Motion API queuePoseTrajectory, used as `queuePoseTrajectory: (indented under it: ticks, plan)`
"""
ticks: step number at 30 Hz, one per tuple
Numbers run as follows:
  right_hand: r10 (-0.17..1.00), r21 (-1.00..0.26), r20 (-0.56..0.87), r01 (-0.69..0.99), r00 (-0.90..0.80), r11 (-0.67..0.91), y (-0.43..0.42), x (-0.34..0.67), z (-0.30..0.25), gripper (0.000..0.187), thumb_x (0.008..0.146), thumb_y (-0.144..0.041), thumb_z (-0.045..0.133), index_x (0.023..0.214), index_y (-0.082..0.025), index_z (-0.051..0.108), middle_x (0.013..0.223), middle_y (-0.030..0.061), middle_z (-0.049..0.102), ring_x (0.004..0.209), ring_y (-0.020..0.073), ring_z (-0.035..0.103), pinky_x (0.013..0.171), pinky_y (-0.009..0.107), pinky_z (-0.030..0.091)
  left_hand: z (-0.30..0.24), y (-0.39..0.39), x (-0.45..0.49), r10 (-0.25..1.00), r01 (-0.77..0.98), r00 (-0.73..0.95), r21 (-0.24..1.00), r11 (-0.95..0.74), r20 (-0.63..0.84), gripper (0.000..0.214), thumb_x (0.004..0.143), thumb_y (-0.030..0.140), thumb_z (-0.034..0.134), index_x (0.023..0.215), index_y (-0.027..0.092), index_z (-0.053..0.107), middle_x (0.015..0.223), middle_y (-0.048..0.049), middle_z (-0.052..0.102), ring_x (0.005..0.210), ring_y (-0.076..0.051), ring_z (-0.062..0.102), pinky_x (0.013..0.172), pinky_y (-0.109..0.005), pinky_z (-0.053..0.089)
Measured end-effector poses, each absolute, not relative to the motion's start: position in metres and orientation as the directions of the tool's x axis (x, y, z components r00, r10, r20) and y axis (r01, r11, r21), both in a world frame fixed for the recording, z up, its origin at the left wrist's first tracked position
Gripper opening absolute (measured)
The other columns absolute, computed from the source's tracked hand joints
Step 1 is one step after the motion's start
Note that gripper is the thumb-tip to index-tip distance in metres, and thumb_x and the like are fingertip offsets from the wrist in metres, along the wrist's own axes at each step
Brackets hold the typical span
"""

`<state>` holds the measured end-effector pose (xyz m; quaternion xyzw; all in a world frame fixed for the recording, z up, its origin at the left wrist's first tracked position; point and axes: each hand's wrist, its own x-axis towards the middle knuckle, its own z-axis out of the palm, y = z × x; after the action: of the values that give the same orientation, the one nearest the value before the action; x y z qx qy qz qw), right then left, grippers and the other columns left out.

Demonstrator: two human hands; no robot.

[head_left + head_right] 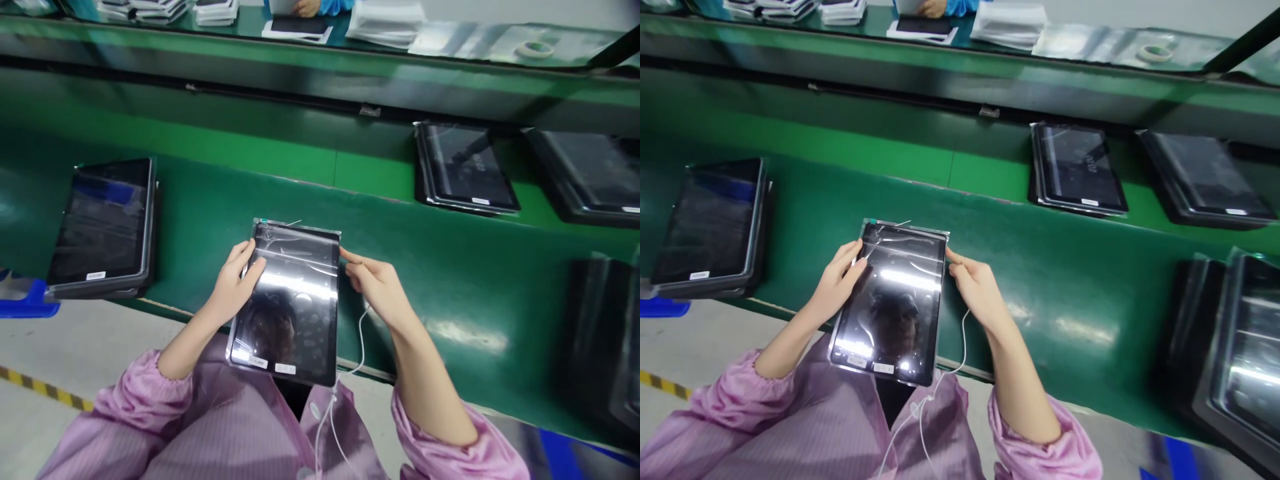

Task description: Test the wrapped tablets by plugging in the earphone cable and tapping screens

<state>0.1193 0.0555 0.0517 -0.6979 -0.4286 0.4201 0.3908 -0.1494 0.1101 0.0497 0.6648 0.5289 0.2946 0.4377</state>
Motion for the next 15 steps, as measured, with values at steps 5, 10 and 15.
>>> queuePoseTrajectory:
  ticks: [5, 10, 15]
  plan:
    - [0.915, -0.950, -0.293, 0.018, 0.278, -0.310, 0.058, 0.121, 0.047, 0.050, 0.071, -0.035, 0.062, 0.111, -0.010, 0.076, 0.057, -0.0072, 0.035, 0.049, 0.0099, 0.028, 0.050, 0.027, 0.017, 0.048, 0.115, -0.153, 0.957, 0.415, 0.285, 0.907, -0.069, -0.058, 0.062, 0.096, 0.050, 0.053, 0.145, 0.011, 0.058, 0.152, -0.0144, 0.052, 0.145, -0.029, 0.046, 0.119, -0.040, 0.039]
    - [0.909, -0.896, -0.351, -0.363, 0.226, -0.256, 0.044, 0.116, 0.037, 0.048, 0.075, -0.033, 0.073, 0.120, -0.017, 0.070, 0.057, -0.0115, 0.029, 0.046, 0.0071, 0.017, 0.049, 0.025, 0.015, 0.046, 0.119, -0.170, 0.932, 0.311, 0.349, 0.950, -0.020, -0.094, 0.058, 0.097, 0.053, 0.050, 0.141, 0.018, 0.063, 0.154, -0.0115, 0.053, 0.143, -0.028, 0.049, 0.122, -0.044, 0.036]
    - [0.921, -0.866, -0.345, -0.440, 0.180, -0.239, 0.020, 0.115, 0.035, 0.044, 0.078, -0.031, 0.078, 0.118, -0.018, 0.068, 0.056, -0.0124, 0.031, 0.045, 0.0054, 0.015, 0.048, 0.024, 0.020, 0.043, 0.096, -0.194, 0.920, 0.331, 0.392, 0.936, -0.121, -0.020, 0.057, 0.096, 0.057, 0.055, 0.142, 0.024, 0.061, 0.154, -0.0108, 0.052, 0.134, -0.027, 0.056, 0.115, -0.042, 0.045]
